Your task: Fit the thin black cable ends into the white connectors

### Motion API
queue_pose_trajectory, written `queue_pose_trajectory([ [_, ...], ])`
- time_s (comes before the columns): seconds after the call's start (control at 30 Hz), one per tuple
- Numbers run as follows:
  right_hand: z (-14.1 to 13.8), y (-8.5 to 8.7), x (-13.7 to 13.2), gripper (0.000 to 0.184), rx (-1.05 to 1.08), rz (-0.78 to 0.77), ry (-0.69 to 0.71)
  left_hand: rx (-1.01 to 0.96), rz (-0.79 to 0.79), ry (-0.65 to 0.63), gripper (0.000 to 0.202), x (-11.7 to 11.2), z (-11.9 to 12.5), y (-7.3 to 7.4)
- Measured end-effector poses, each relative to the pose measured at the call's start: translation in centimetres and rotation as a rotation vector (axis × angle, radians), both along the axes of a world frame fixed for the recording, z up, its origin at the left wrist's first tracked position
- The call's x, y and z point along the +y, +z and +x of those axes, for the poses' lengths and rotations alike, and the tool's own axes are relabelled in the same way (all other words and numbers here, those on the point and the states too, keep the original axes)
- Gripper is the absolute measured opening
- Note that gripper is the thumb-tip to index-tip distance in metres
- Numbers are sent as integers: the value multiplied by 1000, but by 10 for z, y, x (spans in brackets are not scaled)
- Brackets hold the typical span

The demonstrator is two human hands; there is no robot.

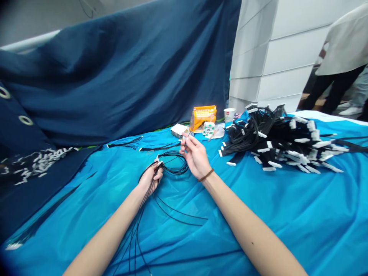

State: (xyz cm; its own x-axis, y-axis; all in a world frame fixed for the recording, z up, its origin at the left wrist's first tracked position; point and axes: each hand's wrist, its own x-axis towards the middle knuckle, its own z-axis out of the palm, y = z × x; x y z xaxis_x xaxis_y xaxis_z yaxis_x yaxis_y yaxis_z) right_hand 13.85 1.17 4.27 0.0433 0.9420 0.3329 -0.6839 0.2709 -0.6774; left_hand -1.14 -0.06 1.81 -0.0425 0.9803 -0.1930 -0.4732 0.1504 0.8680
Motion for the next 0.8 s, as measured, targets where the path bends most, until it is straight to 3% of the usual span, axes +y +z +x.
queue_pose_trajectory([
  [0.07, 1, 2, -2, 23, -144, 96, -109, 56, 57, 35, 11, 0, 1, -3],
  [0.23, -8, -4, -11, 16, -790, 491, -414, 77, 144, 84, 25, -1, 1, -5],
  [0.33, -13, -10, -13, 14, -995, 582, -522, 68, 171, 91, 25, -1, 0, -4],
  [0.43, -14, -11, -14, 17, -1059, 599, -575, 82, 192, 109, 23, -2, -2, -3],
  [0.8, -14, -6, -19, 13, -1034, 610, -515, 92, 280, 149, 28, -8, 1, 4],
])
